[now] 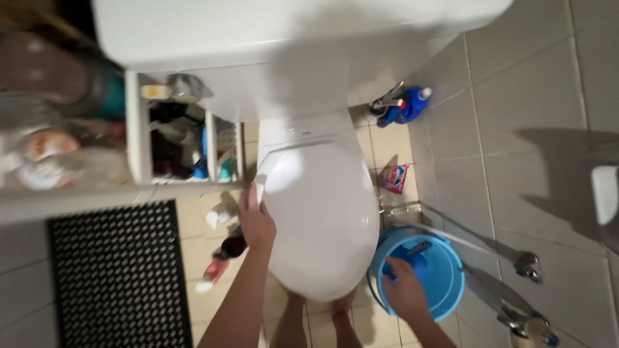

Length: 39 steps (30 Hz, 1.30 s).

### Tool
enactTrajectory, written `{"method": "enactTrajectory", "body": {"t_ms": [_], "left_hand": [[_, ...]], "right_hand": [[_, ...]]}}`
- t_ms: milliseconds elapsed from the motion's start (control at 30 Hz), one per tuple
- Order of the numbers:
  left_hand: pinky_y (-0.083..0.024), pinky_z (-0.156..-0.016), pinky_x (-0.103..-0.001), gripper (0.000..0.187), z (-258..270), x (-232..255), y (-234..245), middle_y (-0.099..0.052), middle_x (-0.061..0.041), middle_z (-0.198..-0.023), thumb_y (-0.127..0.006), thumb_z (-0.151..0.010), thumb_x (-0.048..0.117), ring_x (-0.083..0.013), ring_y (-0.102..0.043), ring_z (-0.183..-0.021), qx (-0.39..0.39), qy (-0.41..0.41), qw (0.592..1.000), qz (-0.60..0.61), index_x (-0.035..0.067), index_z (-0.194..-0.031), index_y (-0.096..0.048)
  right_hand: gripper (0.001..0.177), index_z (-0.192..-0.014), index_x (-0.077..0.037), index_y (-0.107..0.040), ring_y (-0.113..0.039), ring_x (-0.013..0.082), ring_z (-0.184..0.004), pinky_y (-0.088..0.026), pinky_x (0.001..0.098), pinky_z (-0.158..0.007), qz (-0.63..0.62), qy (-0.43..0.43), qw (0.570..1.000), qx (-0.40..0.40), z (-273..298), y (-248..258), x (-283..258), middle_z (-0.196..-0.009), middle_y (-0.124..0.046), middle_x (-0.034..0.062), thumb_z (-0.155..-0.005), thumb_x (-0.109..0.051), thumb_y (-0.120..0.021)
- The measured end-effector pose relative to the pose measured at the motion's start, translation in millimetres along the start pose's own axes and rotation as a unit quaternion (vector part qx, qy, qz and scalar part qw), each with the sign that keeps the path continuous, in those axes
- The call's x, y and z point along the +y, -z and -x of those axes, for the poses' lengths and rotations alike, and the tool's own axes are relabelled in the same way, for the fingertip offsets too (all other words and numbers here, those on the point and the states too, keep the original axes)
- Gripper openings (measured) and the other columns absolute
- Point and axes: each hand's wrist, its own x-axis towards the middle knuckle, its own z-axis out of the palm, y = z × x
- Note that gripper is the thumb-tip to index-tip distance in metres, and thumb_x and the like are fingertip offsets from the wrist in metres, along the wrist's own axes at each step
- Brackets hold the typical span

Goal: Cleaning the toilet bowl and exterior surfaces using a sponge and water.

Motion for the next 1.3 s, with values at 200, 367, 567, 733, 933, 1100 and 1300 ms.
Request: {"method": "enactTrajectory", "body": {"t_ms": [200,367,567,733,933,1100,1300], "left_hand": [[-0.032,-0.113,-0.062,0.069,9.4,-4.9,-26.2,-0.014,-0.015,-0.167,-0.061,-0.097,0.031,-0.0471,-0.025,-0.147,-0.099,-0.089,0.966,-0.224,0.035,-0.158,-0.027],[-0.032,-0.114,-0.061,0.071,21.9,-7.5,-13.5,-0.014,-0.011,-0.169,-0.063,-0.096,0.025,-0.0452,-0.023,-0.150,-0.117,-0.076,0.972,-0.192,0.037,-0.158,-0.029],[-0.035,-0.114,-0.054,0.072,55.4,-13.6,12.6,-0.023,-0.007,-0.166,-0.063,-0.091,0.017,-0.0397,-0.026,-0.150,-0.162,-0.083,0.964,-0.195,0.031,-0.156,-0.035],[-0.042,-0.116,-0.039,0.051,78.2,-2.2,1.7,-0.048,-0.005,-0.153,-0.057,-0.101,0.019,-0.0289,-0.047,-0.143,-0.207,0.087,0.974,0.000,0.017,-0.151,-0.048],[-0.043,-0.110,-0.039,0.036,46.7,55.9,-38.8,-0.055,-0.012,-0.146,-0.058,-0.101,0.025,-0.0277,-0.057,-0.131,-0.314,0.189,0.811,0.456,0.002,-0.126,-0.070],[-0.031,-0.117,-0.055,0.047,-15.1,83.8,-40.4,-0.044,-0.011,-0.152,-0.057,-0.099,0.041,-0.0354,-0.040,-0.143,-0.180,-0.047,0.982,0.040,0.018,-0.139,-0.059],[-0.013,-0.119,-0.063,0.072,-35.9,66.3,-64.0,-0.021,-0.016,-0.166,-0.054,-0.092,0.055,-0.0438,-0.016,-0.151,-0.148,-0.287,0.924,-0.203,0.024,-0.155,-0.040]], "right_hand": [[0.109,-0.160,-0.017,-0.021,-0.024,0.0562,-0.144,-0.035,0.0606,-0.112,0.054,0.120,0.988,0.081,-69.1,-36.4,-113.2,-0.163,-0.014,0.0285,-0.076,-0.051,-0.080],[0.127,-0.162,-0.025,-0.006,-0.009,0.0578,-0.151,-0.034,0.0685,-0.110,0.149,-0.091,0.984,-0.022,-86.6,-42.5,-179.0,-0.171,0.005,0.0188,-0.067,-0.069,-0.080],[0.131,-0.163,-0.025,-0.005,-0.004,0.0620,-0.148,-0.026,0.0662,-0.117,0.211,-0.026,0.977,-0.016,-75.0,-58.8,-145.3,-0.166,0.011,0.0247,-0.068,-0.072,-0.081],[0.123,-0.162,-0.022,-0.002,-0.010,0.0598,-0.147,-0.025,0.0555,-0.122,0.297,-0.027,0.945,-0.135,-68.0,-45.3,-143.6,-0.166,0.009,0.0302,-0.077,-0.061,-0.082],[0.050,-0.142,-0.024,-0.055,-0.065,0.0160,-0.110,-0.053,0.0402,-0.084,-0.590,-0.190,0.775,-0.124,-92.9,-40.4,-155.5,-0.121,-0.070,0.0009,-0.093,-0.029,-0.060],[0.032,-0.125,0.001,-0.069,-0.059,0.0176,-0.089,-0.051,0.0339,-0.075,-0.486,-0.097,0.868,0.022,-169.2,-49.6,-120.6,-0.103,-0.065,0.0116,-0.108,-0.025,-0.066],[0.039,-0.139,-0.006,-0.059,-0.063,0.0410,-0.122,-0.052,0.0484,-0.103,-0.005,0.136,0.955,0.262,-205.5,-1.1,-159.4,-0.134,-0.065,0.0205,-0.102,-0.019,-0.059]]}}
